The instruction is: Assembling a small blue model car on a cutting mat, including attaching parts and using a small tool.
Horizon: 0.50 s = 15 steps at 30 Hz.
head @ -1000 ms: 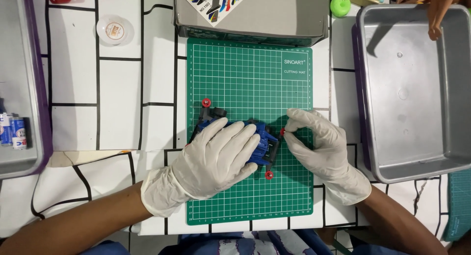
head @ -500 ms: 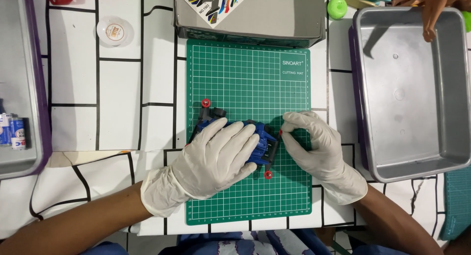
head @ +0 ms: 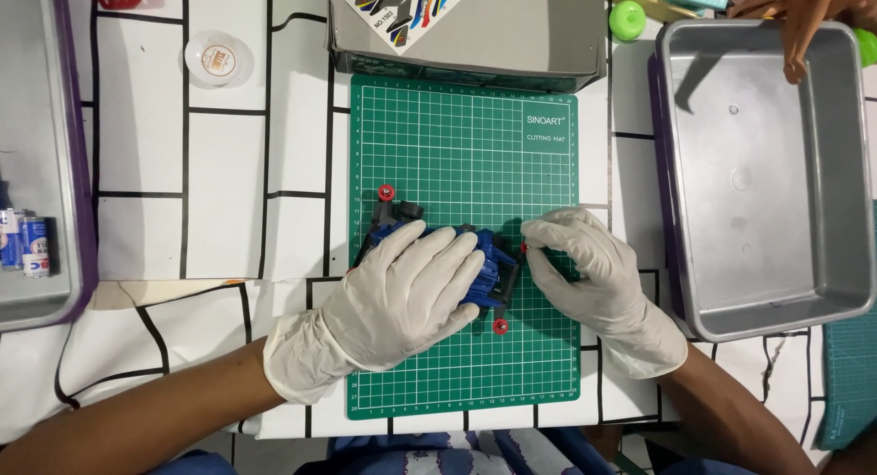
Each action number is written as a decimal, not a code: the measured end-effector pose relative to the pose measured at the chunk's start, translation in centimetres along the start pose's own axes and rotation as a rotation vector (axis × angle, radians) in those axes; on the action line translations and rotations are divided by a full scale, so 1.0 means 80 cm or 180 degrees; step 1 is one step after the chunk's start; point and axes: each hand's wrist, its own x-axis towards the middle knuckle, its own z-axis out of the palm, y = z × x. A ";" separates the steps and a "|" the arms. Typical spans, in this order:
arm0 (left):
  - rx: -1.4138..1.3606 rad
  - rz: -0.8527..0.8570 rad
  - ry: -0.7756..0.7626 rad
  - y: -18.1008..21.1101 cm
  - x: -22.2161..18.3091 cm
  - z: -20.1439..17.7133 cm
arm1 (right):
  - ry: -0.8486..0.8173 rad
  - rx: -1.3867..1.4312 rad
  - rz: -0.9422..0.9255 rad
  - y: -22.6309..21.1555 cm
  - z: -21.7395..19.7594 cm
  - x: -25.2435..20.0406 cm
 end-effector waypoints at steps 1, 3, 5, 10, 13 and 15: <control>0.0033 0.0036 -0.0047 0.000 0.000 0.000 | -0.0052 -0.0099 -0.0062 0.001 0.000 -0.002; 0.0063 0.0073 -0.0092 0.000 0.000 -0.001 | -0.0106 -0.0201 -0.0121 0.000 -0.001 -0.001; 0.0084 0.0068 -0.0106 0.000 0.002 -0.002 | -0.0243 -0.0205 0.0115 -0.007 -0.002 0.003; 0.0017 0.0025 0.0002 0.001 0.002 -0.001 | -0.0301 -0.0117 0.0138 -0.001 -0.011 -0.001; 0.0006 0.0015 0.0015 0.002 0.001 -0.001 | -0.0466 -0.0263 -0.0008 0.001 -0.015 0.003; 0.0007 0.0000 -0.0006 0.002 0.000 -0.001 | -0.0628 -0.0368 0.0006 0.003 -0.016 0.001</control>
